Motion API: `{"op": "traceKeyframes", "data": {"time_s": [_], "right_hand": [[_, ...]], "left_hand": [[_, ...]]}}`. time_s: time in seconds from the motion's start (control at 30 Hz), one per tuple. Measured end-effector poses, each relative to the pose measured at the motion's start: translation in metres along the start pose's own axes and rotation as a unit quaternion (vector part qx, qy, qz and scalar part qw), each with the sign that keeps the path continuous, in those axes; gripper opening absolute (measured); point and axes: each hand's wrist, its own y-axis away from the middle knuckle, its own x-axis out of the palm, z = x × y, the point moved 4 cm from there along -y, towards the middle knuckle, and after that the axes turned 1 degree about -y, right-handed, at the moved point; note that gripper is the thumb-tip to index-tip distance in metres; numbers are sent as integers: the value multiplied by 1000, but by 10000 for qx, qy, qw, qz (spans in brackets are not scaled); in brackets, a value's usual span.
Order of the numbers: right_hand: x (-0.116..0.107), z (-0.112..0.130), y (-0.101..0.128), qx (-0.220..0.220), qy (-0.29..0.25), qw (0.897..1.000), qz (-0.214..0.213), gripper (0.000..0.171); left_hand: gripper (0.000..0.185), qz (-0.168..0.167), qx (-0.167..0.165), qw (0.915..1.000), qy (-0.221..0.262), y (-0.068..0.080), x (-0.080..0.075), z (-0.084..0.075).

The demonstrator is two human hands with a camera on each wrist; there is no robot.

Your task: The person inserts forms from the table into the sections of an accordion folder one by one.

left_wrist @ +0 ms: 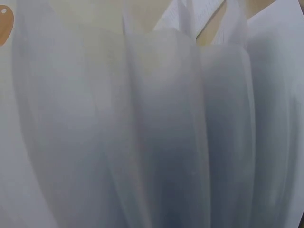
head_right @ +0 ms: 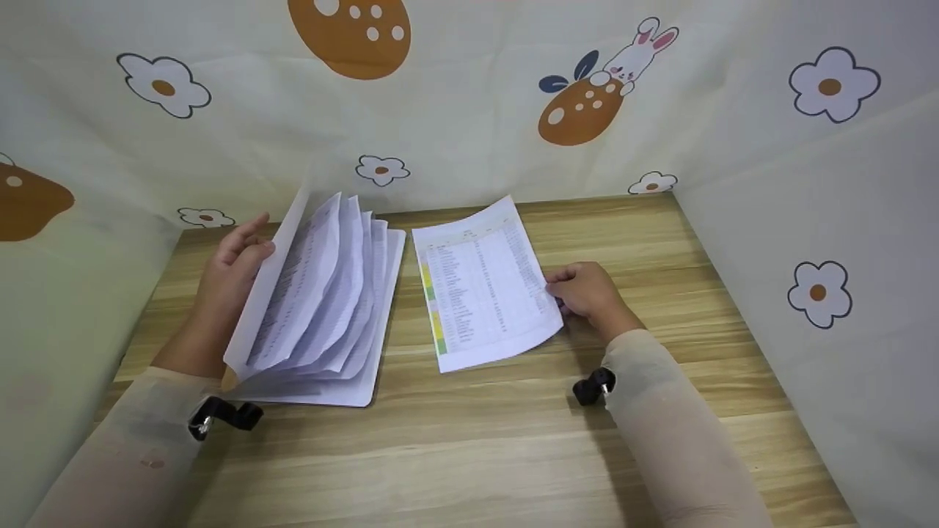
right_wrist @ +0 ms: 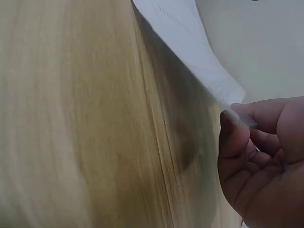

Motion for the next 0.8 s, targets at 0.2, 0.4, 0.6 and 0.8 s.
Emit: {"op": "traceKeyframes", "data": {"time_s": [0.2, 0.4, 0.6, 0.8], "right_hand": [[1, -2, 6, -144, -279, 9995, -47, 34], [1, -1, 11, -244, -482, 9984, -190, 34], [1, 3, 18, -465, -1035, 9934, -192, 38], [3, 11, 25, -547, -1282, 9902, -109, 39]], "left_hand": [[54, -101, -1, 9999, -47, 0, -4, -3], [55, -185, 106, 9997, 152, -1, -4, -5], [54, -233, 122, 9994, 243, -2, -6, -5], [54, -309, 111, 9993, 159, -2, -7, -5]]}}
